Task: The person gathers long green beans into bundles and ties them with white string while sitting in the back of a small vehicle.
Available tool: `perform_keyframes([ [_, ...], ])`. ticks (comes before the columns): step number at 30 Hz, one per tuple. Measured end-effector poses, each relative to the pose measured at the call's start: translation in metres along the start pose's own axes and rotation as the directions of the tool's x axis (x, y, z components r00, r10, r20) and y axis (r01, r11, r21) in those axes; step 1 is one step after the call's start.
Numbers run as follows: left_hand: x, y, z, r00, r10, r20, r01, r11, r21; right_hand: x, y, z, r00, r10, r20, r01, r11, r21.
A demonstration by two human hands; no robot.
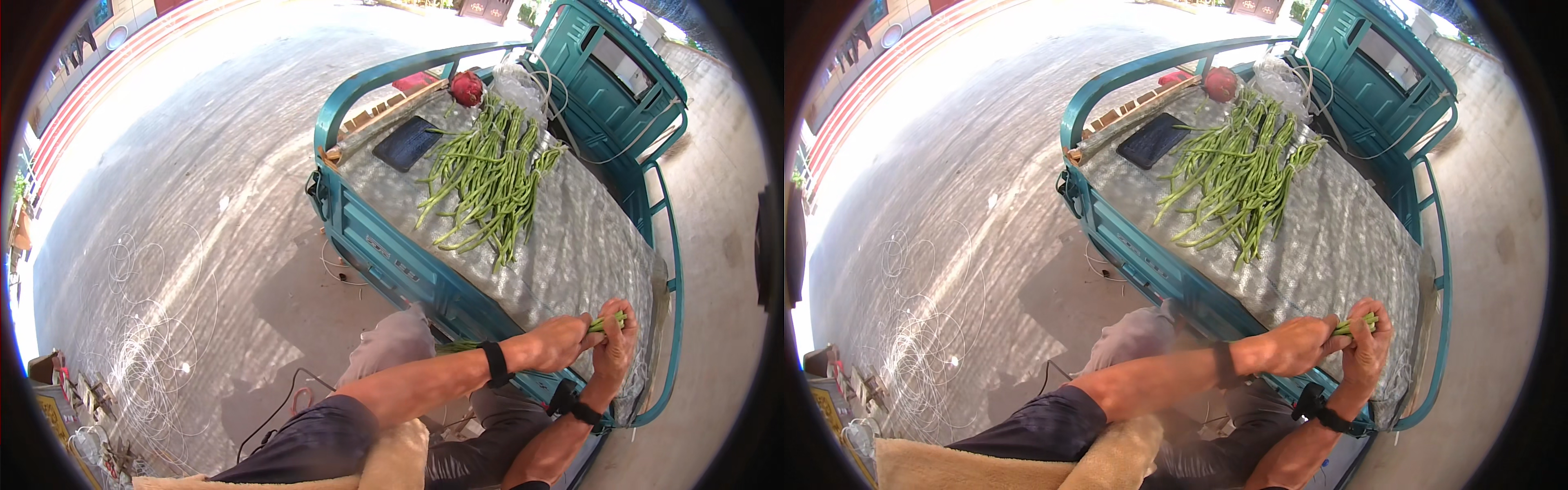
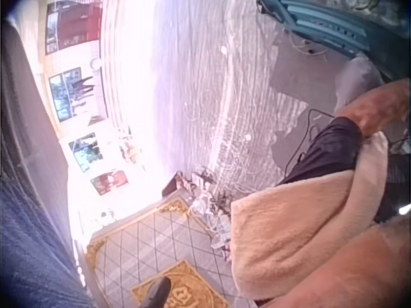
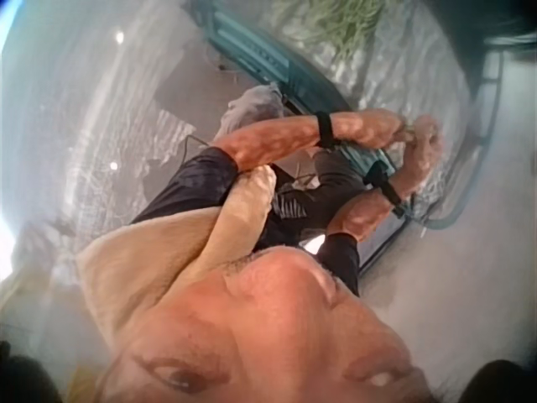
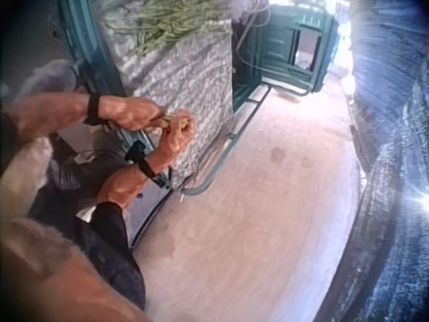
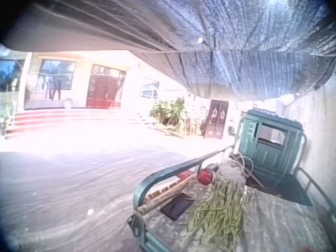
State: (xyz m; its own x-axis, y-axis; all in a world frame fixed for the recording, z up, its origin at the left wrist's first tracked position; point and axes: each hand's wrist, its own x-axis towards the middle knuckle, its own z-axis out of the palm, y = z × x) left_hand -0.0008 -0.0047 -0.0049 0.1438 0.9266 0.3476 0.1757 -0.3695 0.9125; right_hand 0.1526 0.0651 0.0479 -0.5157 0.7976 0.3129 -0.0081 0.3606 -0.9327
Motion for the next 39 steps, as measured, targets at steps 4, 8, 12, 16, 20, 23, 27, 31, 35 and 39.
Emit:
perform_keyframes([
  [4, 0.010, -0.006, 0.000, 0.996, -0.028, 0.081, 0.058, 0.915, -0.398, -0.004, 0.004, 0.008, 0.999, -0.014, -0.052, 0.023, 0.983, 0.184],
  [8, 0.006, 0.003, -0.013, 0.961, -0.048, 0.274, 0.233, 0.677, -0.698, -0.007, 0.007, 0.005, 0.997, 0.074, -0.029, -0.065, 0.965, 0.254],
  [12, 0.007, -0.005, -0.009, 0.982, -0.040, 0.183, 0.133, 0.834, -0.535, -0.006, 0.008, -0.001, 0.982, 0.133, 0.134, -0.167, 0.942, 0.291],
  [16, 0.002, -0.007, -0.008, 0.998, 0.054, 0.014, -0.052, 0.995, -0.080, -0.005, 0.006, 0.000, 0.978, 0.182, 0.098, -0.203, 0.937, 0.285],
  [20, 0.001, -0.002, -0.010, 0.995, -0.027, 0.092, 0.022, 0.998, 0.052, -0.007, 0.010, -0.006, 0.977, 0.176, 0.123, -0.205, 0.936, 0.285],
  [23, 0.001, -0.007, -0.009, 0.997, -0.010, 0.081, 0.008, 1.000, 0.029, -0.007, 0.004, 0.002, 0.979, 0.172, 0.110, -0.197, 0.940, 0.277],
  [27, 0.005, -0.011, -0.011, 0.994, 0.077, 0.074, -0.073, 0.996, -0.053, -0.006, -0.007, 0.007, 0.978, 0.182, 0.104, -0.205, 0.933, 0.294],
  [31, 0.004, -0.001, -0.018, 0.988, 0.002, 0.156, 0.014, 0.995, -0.103, -0.004, 0.004, 0.008, 0.979, 0.201, 0.031, -0.202, 0.942, 0.269],
  [35, 0.002, 0.005, -0.013, 0.996, -0.043, 0.080, 0.038, 0.997, 0.066, -0.006, 0.001, 0.006, 0.995, 0.090, -0.051, -0.094, 0.993, -0.073],
  [39, 0.002, 0.005, -0.016, 0.998, -0.028, 0.055, 0.025, 0.998, 0.055, -0.006, 0.002, 0.003, 0.953, 0.299, -0.055, -0.268, 0.912, 0.312],
])
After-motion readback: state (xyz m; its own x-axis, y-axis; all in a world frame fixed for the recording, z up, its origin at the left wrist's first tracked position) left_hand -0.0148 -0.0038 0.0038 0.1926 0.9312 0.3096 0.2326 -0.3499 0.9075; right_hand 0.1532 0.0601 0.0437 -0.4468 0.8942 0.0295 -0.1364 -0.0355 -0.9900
